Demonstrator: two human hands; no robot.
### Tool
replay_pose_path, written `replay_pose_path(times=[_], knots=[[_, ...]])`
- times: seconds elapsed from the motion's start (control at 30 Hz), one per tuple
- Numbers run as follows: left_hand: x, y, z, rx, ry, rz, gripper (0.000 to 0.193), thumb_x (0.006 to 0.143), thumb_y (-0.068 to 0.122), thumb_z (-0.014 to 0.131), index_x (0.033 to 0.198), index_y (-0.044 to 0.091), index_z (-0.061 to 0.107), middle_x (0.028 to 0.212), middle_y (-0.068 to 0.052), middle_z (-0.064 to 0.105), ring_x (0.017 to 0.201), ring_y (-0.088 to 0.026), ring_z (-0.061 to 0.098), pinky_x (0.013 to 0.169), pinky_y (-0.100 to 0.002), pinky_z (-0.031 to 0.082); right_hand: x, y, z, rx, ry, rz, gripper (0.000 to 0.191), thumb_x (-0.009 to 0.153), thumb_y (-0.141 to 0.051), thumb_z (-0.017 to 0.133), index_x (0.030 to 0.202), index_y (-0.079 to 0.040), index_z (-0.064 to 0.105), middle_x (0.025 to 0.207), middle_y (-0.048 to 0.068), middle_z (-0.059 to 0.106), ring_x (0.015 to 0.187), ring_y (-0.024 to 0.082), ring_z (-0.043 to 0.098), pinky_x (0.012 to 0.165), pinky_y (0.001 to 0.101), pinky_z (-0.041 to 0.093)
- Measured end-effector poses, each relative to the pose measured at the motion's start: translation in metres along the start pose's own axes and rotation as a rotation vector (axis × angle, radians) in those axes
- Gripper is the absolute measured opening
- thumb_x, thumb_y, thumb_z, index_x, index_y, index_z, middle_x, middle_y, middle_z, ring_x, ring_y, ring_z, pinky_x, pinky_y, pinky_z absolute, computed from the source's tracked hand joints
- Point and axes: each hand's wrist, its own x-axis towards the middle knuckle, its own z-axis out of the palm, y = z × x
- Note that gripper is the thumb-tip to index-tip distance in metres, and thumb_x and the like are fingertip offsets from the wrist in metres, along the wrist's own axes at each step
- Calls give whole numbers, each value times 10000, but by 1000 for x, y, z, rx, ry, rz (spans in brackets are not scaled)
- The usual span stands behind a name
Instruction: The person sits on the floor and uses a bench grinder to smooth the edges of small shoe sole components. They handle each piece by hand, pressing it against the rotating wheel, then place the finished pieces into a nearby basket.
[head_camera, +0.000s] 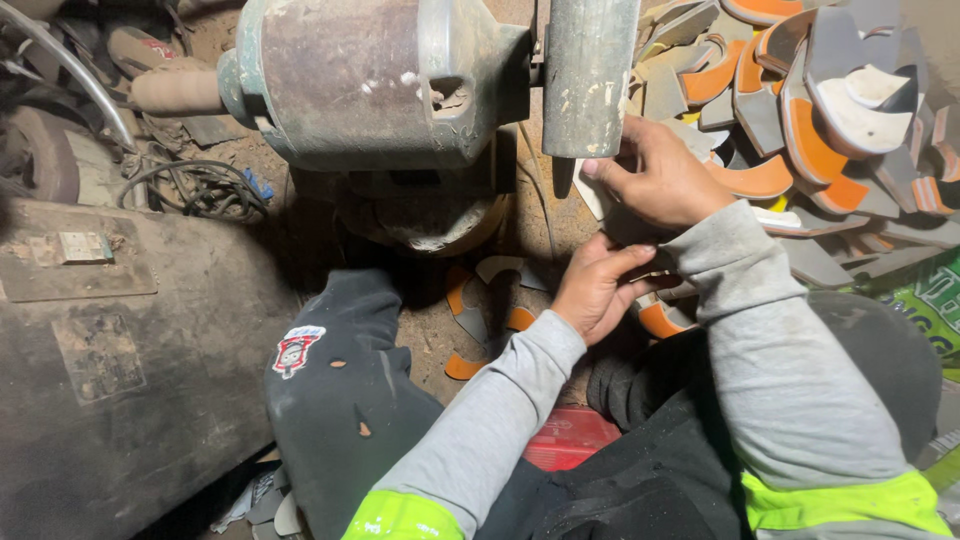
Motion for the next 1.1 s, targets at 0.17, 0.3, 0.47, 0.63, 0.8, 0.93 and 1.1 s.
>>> replay_pose_path(times=[0.17,0.3,0.47,0.63,0.8,0.93,1.1], knots=[[-4,18,-4,48,39,21,316,977,63,642,1274,0,553,1177,-116,656,1086,-234,664,962,-472,584,6,19,16,177,139,118,263,955,-117,701,1192,-11,660,891,22,661,718,78,544,608,255,453],[-4,32,-5,76,18,58,341,982,123,654,1281,-10,559,1134,-137,640,1009,-238,662,918,-455,597,18,28,25,232,251,-3,271,958,-74,677,1220,-3,672,985,-12,701,811,28,587,676,208,483],[-1,48,-1,92,36,73,332,955,159,653,1238,12,563,1096,-103,630,924,-214,645,877,-418,576,27,30,27,324,313,19,278,919,-75,714,1182,10,690,984,18,727,818,69,613,697,227,495],[5,59,0,126,15,117,283,966,176,655,1174,2,572,1035,-110,620,897,-208,631,857,-411,549,39,31,27,268,392,-26,255,920,-77,750,1146,35,708,1030,64,757,882,90,672,780,231,550],[12,61,0,95,23,146,235,979,157,670,1120,-7,580,1009,-127,624,915,-225,632,872,-410,551,48,31,25,463,395,7,266,923,-91,750,1159,27,718,1022,61,754,861,95,678,762,245,563],[5,44,5,68,32,157,213,969,174,668,1085,14,590,1000,-103,664,923,-201,658,884,-393,567,41,23,21,396,327,-62,296,903,-79,752,1177,17,697,1028,34,751,870,84,685,763,225,563],[-7,-1,27,-16,99,82,150,971,144,721,1041,19,675,1032,-96,718,954,-199,689,927,-395,577,19,7,-11,-34,-18,266,335,963,-280,738,1069,35,694,775,54,646,648,135,549,571,276,426]])
